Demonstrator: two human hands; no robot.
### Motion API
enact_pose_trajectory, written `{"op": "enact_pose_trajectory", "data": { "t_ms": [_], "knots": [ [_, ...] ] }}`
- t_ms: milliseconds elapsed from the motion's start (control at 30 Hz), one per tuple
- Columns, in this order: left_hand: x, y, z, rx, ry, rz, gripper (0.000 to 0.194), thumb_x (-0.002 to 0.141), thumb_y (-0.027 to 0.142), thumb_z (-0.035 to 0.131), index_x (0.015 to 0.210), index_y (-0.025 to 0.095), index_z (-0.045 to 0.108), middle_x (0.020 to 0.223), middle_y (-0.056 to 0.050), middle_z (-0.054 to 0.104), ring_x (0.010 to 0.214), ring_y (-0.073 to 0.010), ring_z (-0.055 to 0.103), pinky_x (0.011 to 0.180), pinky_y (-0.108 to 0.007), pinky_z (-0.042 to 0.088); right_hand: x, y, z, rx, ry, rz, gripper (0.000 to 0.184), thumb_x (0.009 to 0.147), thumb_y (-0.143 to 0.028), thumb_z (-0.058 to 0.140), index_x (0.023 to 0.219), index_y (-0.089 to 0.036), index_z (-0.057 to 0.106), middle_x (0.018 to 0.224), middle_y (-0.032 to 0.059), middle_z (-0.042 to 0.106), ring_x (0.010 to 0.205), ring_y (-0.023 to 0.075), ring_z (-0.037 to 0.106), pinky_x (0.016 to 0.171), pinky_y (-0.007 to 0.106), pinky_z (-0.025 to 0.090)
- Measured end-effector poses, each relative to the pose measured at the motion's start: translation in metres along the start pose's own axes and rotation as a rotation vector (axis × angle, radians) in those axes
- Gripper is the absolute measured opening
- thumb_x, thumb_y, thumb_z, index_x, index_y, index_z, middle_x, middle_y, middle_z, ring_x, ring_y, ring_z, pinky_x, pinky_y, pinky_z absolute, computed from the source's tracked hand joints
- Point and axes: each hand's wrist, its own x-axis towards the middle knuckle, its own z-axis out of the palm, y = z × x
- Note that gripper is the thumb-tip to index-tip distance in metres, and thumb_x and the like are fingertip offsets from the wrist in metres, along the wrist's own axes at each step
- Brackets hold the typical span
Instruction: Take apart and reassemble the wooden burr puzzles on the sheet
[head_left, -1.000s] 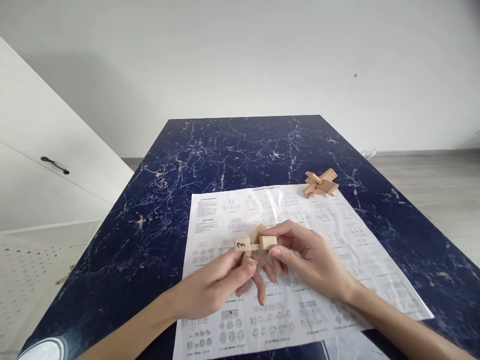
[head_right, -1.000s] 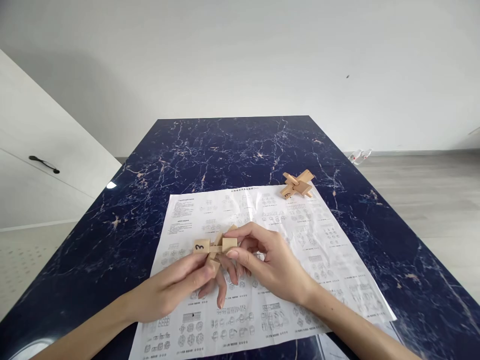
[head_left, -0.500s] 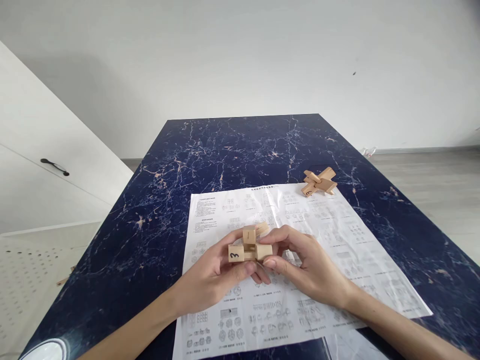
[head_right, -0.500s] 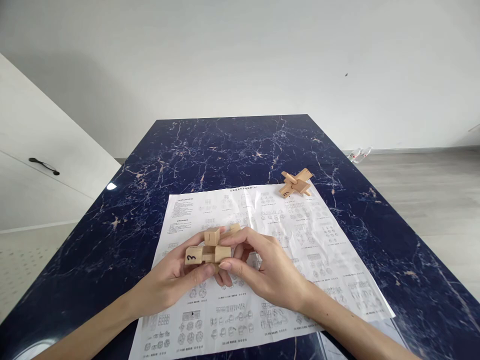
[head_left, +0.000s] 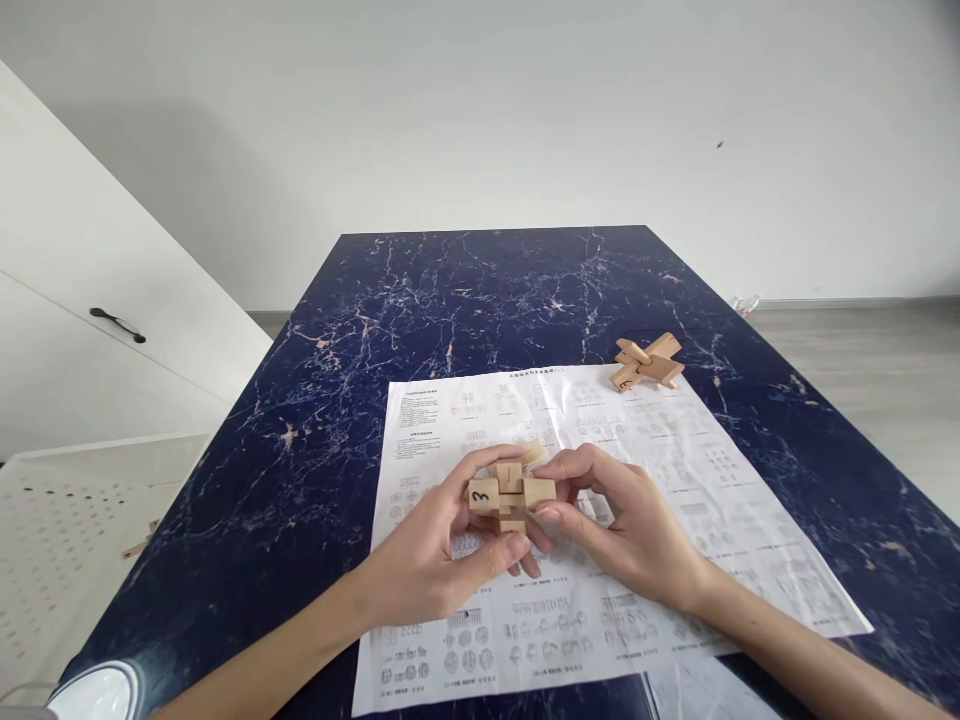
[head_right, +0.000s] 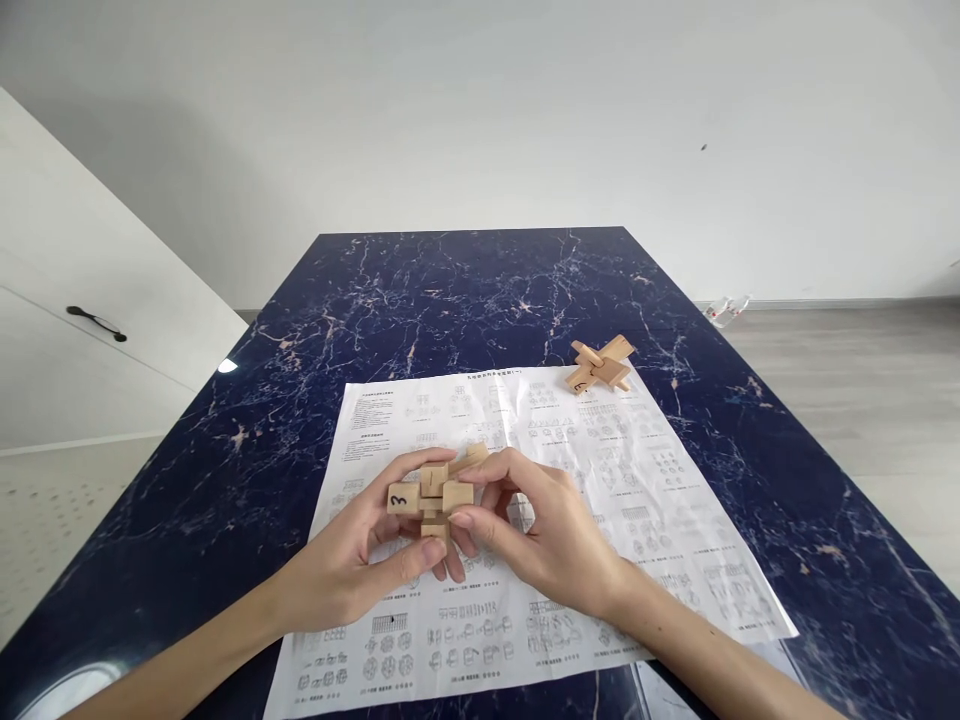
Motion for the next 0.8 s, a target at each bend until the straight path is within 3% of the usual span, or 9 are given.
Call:
{"op": "enact_pose_trajectory", "data": {
  "t_ms": [200,333,533,633,700,800],
  "knots": [
    [-0.001,0.000,0.000,0.089,0.010,0.025,0.050,0.109,0.036,0.061,0.155,0.027,0.042,0.108,-0.006,0.075,0.093,-0.0214,0.077,0.099,-0.048,0.060,-0.001,0.001,-0.002,-0.038,0.007,0.032,0.013,0.104,-0.034,0.069,0.111,-0.023,0.065,0.074,-0.0016,0.073,0.065,0.0155,0.067,0.059,0.027,0.053],
    [-0.003,0.000,0.001,0.200,0.093,0.045,0.040,0.114,0.046,0.048,0.147,0.026,0.051,0.111,-0.008,0.073,0.101,-0.0233,0.072,0.093,-0.042,0.059,-0.001,0.002,-0.002,-0.027,-0.018,0.072,0.018,0.105,-0.041,0.069,0.106,-0.023,0.067,0.078,0.0003,0.072,0.068,0.0165,0.066,0.060,0.028,0.052],
    [-0.004,-0.002,-0.001,0.313,0.106,0.073,0.038,0.114,0.047,0.045,0.145,0.025,0.053,0.120,-0.010,0.071,0.101,-0.0225,0.070,0.088,-0.038,0.056,0.001,-0.001,-0.001,-0.011,-0.059,0.103,0.023,0.106,-0.046,0.066,0.099,-0.024,0.065,0.076,-0.0006,0.068,0.066,0.0156,0.062,0.060,0.027,0.051],
    [-0.004,-0.004,-0.004,0.387,0.092,0.087,0.037,0.115,0.046,0.044,0.142,0.023,0.054,0.100,-0.006,0.073,0.080,-0.0178,0.067,0.075,-0.032,0.053,0.002,-0.005,-0.002,-0.003,-0.084,0.111,0.024,0.107,-0.045,0.064,0.097,-0.023,0.064,0.075,-0.0014,0.066,0.065,0.0146,0.059,0.058,0.026,0.048],
    [-0.005,-0.006,-0.006,0.426,0.075,0.083,0.038,0.115,0.047,0.043,0.142,0.023,0.054,0.079,0.000,0.066,0.061,-0.0133,0.055,0.064,-0.029,0.046,0.003,-0.008,-0.002,0.025,-0.105,0.125,0.024,0.108,-0.044,0.062,0.095,-0.023,0.063,0.073,-0.0021,0.064,0.063,0.0135,0.057,0.056,0.026,0.046],
    [-0.006,-0.009,-0.008,0.462,0.070,0.075,0.037,0.114,0.047,0.044,0.140,0.024,0.055,0.070,0.005,0.055,0.052,-0.0107,0.042,0.055,-0.026,0.036,0.004,-0.011,-0.003,0.085,-0.132,0.160,0.024,0.109,-0.042,0.060,0.095,-0.023,0.063,0.069,-0.0044,0.060,0.058,0.0115,0.052,0.053,0.025,0.040]
  ]
}}
